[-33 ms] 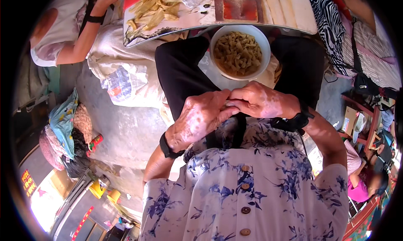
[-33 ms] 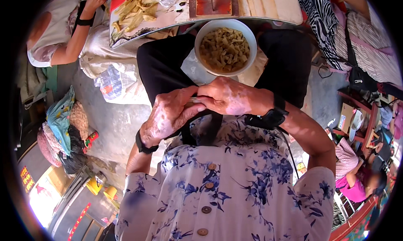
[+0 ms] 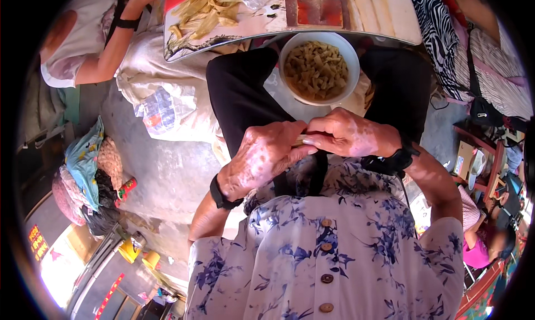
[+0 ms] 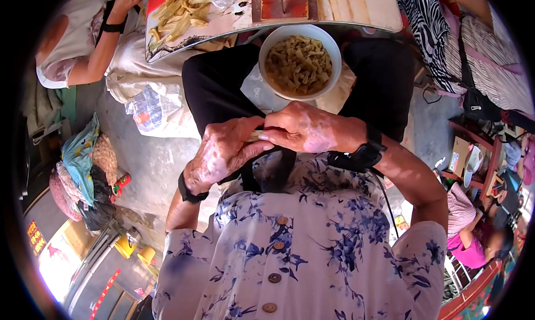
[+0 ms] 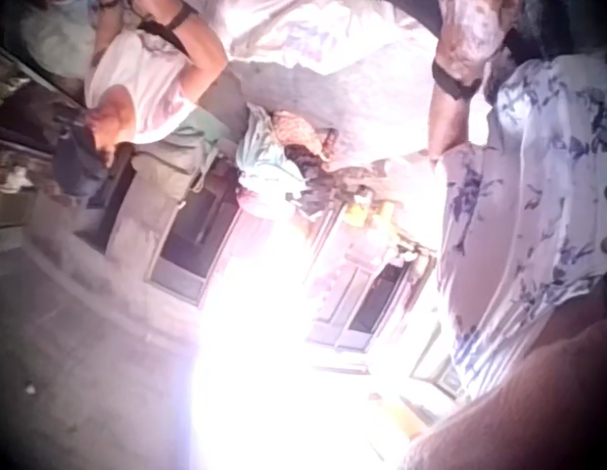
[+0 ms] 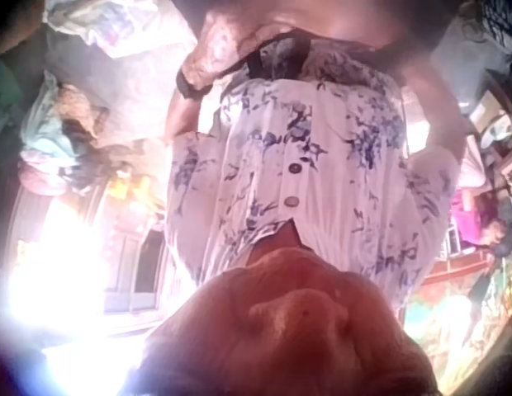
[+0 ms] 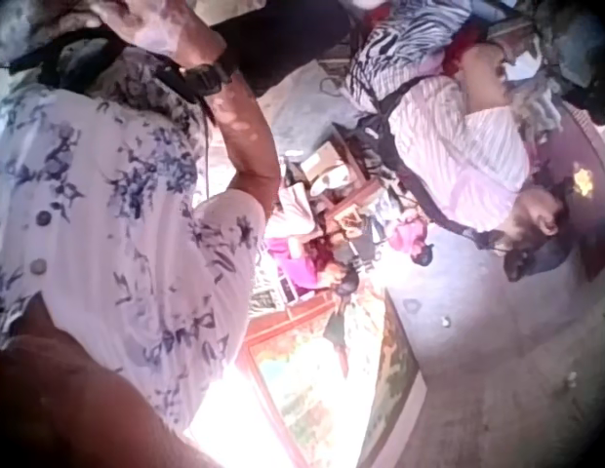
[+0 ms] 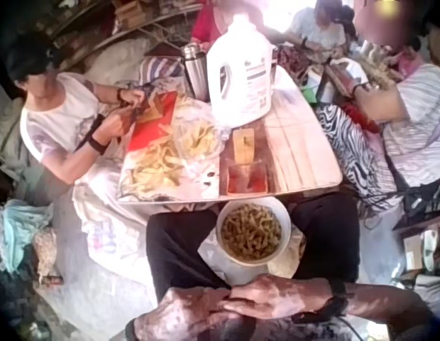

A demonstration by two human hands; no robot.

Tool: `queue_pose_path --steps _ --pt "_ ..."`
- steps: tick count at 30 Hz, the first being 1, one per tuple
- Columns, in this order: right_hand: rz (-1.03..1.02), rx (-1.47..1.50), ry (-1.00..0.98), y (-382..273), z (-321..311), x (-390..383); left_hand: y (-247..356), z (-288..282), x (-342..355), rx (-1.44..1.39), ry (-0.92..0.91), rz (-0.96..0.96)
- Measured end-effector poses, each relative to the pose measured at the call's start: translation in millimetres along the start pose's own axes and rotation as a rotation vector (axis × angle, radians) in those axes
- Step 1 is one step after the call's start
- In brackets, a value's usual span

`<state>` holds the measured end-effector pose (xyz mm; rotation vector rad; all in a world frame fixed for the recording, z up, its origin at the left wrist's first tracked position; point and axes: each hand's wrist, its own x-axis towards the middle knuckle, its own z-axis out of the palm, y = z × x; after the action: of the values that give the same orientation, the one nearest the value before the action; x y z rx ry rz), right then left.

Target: The person ties strips of tofu skin into knots by hand and puts them into a bowl.

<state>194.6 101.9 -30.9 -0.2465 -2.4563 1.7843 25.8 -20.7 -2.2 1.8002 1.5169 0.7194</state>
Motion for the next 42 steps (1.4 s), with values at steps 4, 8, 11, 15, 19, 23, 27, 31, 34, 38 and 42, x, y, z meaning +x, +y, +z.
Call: queue_pose_path --steps 4,8,11,15,19,23,27,31,34,38,42 --pt "0.075 0.081 -0.096 -5 -7 -7 -9 -9 -9 0.043 -0.051 0.084" --pt "0.033 0.053 -0.091 -3 -5 -5 -20 -20 -19 -0.136 0.019 0.09" --pt "0.006 0.082 -0.041 -6 -2 4 -23 -40 -29 -0.373 0.045 -0.245" --pt "-0.093 0.224 0.125 -20 0 30 -26 -41 -30 -1.267 0.469 -0.273" --pt "-0.019 0.366 0.166 -33 -5 50 -14 -38 -7 -1.651 0.528 -0.035" --pt "-0.047 0.302 0.297 -25 -2 55 4 -24 15 -0.799 0.443 -0.148" --pt "0.023 0.299 0.236 -13 -7 40 -18 -13 23 -0.128 0.397 0.023" --pt "0.306 0.68 0.206 -14 -7 31 -15 -10 24 0.057 0.33 0.058" --pt "0.34 0.629 0.251 -1 -1 28 -11 -10 22 0.036 0.16 0.005" --pt "-0.1 -0.113 0.274 31 15 15 -9 -5 20 0.182 0.168 0.115" --pt "-0.402 -0.434 0.539 7 17 17 -11 3 8 0.42 0.311 0.23"
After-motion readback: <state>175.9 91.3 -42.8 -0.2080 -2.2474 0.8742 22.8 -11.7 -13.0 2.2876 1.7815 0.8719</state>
